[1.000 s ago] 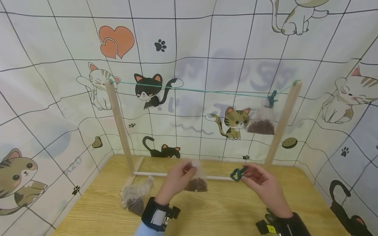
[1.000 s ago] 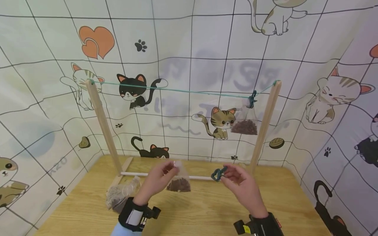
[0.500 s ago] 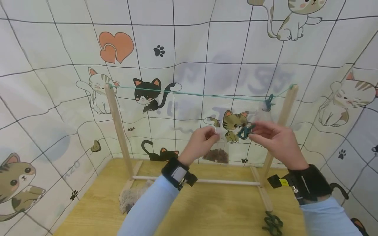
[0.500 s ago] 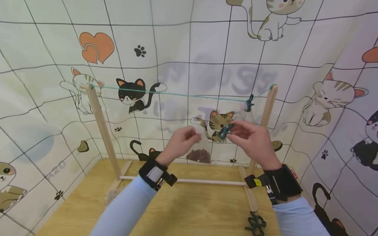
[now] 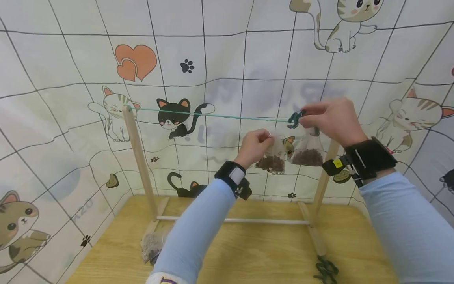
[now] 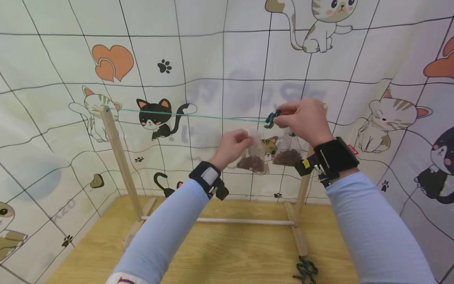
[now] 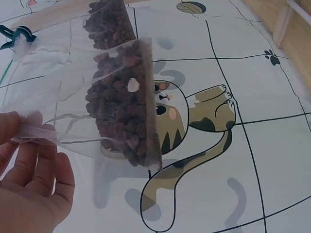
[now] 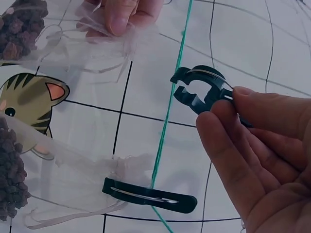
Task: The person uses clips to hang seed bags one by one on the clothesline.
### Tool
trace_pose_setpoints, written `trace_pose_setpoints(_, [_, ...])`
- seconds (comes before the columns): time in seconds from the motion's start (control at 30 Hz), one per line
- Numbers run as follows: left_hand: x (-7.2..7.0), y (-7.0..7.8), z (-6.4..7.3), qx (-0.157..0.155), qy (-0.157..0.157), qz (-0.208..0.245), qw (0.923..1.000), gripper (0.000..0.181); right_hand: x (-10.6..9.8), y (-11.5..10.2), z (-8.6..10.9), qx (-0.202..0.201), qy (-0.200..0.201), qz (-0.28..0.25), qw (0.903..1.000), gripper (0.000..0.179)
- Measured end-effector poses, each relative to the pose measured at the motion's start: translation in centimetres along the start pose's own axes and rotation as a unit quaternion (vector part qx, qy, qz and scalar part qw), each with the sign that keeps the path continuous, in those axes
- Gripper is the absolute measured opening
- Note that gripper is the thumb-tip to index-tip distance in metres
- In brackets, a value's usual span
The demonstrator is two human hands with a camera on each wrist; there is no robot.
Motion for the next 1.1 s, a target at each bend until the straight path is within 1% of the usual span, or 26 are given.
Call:
trace_pose_setpoints(0.07, [0.2,0.1,-0.5,-0.006,0.004,-0.001,1.0000,0.016,0.0,0.2,-0.8,0.019,-0.014,-0.003,0.9997,0.046])
trace_pose_setpoints(0.27, [0.6,0.1,-1.7,-0.021,0.017,-0.004,0.9996,0.017,0.7,0.5,-2.4,0.051,-0.057,-0.025,0.9968,0.046])
trace_pose_setpoints(0.43, [0.5,0.3,-2.3,-0.027,0.025,0.019,0.9992,0.017,1.3,0.4,-3.1,0.069,-0.091,-0.034,0.9928,0.046])
trace_pose_setpoints(0.57, [0.5,0.8,-2.4,-0.020,0.022,0.041,0.9987,0.020,1.8,0.1,-3.5,0.069,-0.114,-0.035,0.9905,0.046])
trace_pose_setpoints(0.63, [0.4,1.0,-2.4,-0.016,0.024,0.045,0.9986,0.020,2.0,0.0,-3.7,0.071,-0.124,-0.041,0.9889,0.048])
trace_pose_setpoints(0.8, [0.1,1.0,-2.1,-0.033,0.048,0.049,0.9971,0.016,2.4,-0.1,-3.9,0.075,-0.148,-0.041,0.9852,0.051])
trace_pose_setpoints(0.9, [0.0,0.9,-2.0,-0.044,0.056,0.056,0.9959,0.016,2.6,0.1,-3.9,0.072,-0.160,-0.037,0.9838,0.054])
trace_pose_setpoints(1.0, [0.0,0.9,-1.9,-0.046,0.051,0.060,0.9958,0.017,2.8,0.3,-3.8,0.068,-0.172,-0.032,0.9823,0.059])
trace_pose_setpoints(1.1, [0.2,0.6,-1.8,-0.047,0.036,0.058,0.9966,0.019,3.0,0.3,-3.7,0.062,-0.182,-0.026,0.9811,0.061])
Point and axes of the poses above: each hand's wrist, its own z-axis away from the middle knuckle, its own x-axis out of the palm, y = z × x, the point moved 6 cm from there along -z, towards the middle knuckle, and after that the axes turned 3 degrees about -z, right-handed, at the moved point
